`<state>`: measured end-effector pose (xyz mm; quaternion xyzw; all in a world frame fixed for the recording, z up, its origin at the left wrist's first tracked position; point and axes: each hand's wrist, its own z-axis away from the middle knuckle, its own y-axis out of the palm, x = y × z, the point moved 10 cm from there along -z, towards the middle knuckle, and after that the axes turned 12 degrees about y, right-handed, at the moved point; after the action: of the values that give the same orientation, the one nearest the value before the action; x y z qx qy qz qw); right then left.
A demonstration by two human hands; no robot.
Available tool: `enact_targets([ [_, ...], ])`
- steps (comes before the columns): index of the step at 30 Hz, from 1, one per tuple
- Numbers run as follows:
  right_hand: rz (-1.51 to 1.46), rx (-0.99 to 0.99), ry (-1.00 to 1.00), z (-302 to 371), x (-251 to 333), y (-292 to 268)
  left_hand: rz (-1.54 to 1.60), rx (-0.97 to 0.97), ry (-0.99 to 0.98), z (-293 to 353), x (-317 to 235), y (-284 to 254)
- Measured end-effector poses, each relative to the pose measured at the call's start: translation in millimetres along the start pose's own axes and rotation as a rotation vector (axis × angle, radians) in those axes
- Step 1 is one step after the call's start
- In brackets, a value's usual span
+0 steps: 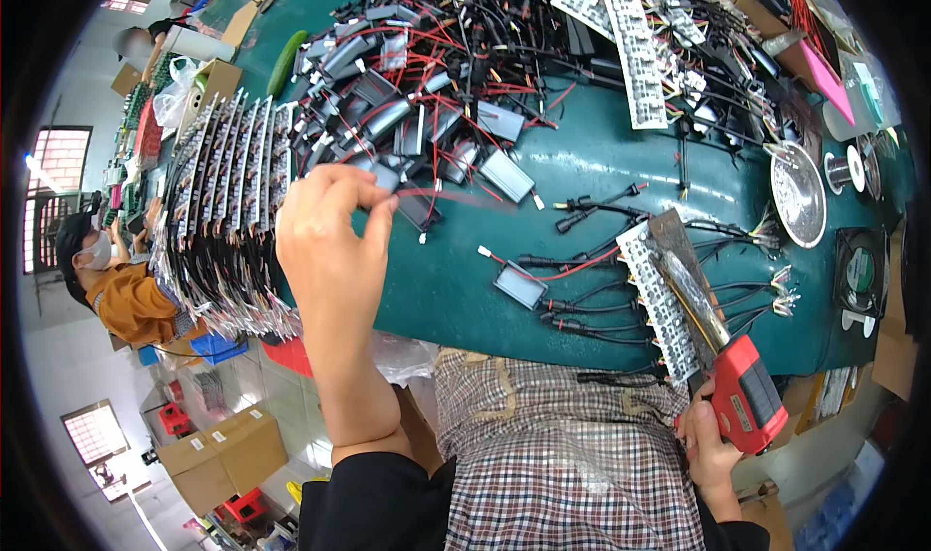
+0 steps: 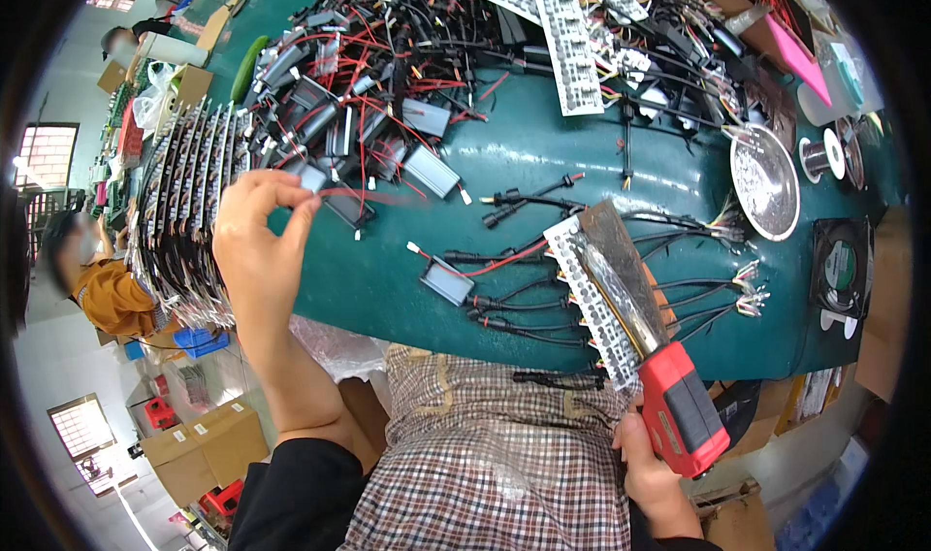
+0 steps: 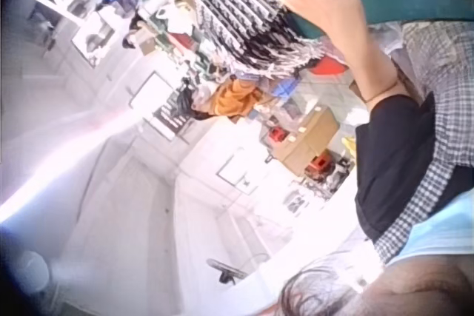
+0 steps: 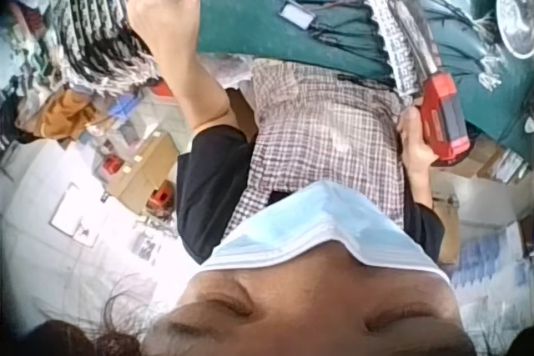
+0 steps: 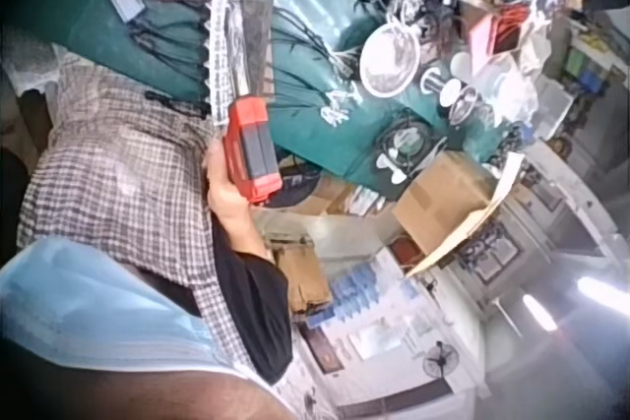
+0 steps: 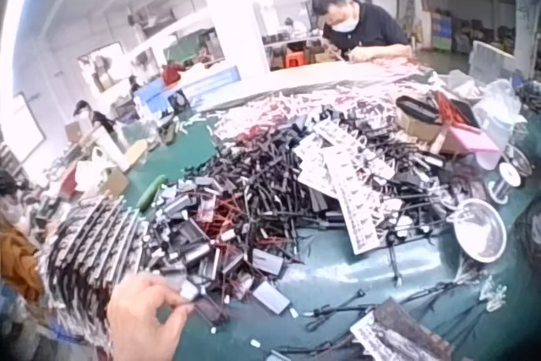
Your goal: The person solders wires onto circuit boards using a soldering tool, sets the tool down, and wipes their hands with a paper wipe.
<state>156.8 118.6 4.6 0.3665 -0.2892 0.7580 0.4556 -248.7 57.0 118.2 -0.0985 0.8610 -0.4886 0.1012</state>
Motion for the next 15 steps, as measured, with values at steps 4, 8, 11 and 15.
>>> enact_targets([
  [4,0.014,0.035,0.003,0,-1,1,0.114,0.254,-0.011,36,-5,29],
  [8,0.042,0.051,0.007,0,-1,2,0.136,0.409,-0.035,63,-9,46],
  [11,0.052,0.053,0.035,0,-3,1,0.149,0.359,-0.018,62,-20,46],
  [15,0.067,0.046,0.037,2,-5,1,0.257,0.288,0.014,48,-46,57],
])
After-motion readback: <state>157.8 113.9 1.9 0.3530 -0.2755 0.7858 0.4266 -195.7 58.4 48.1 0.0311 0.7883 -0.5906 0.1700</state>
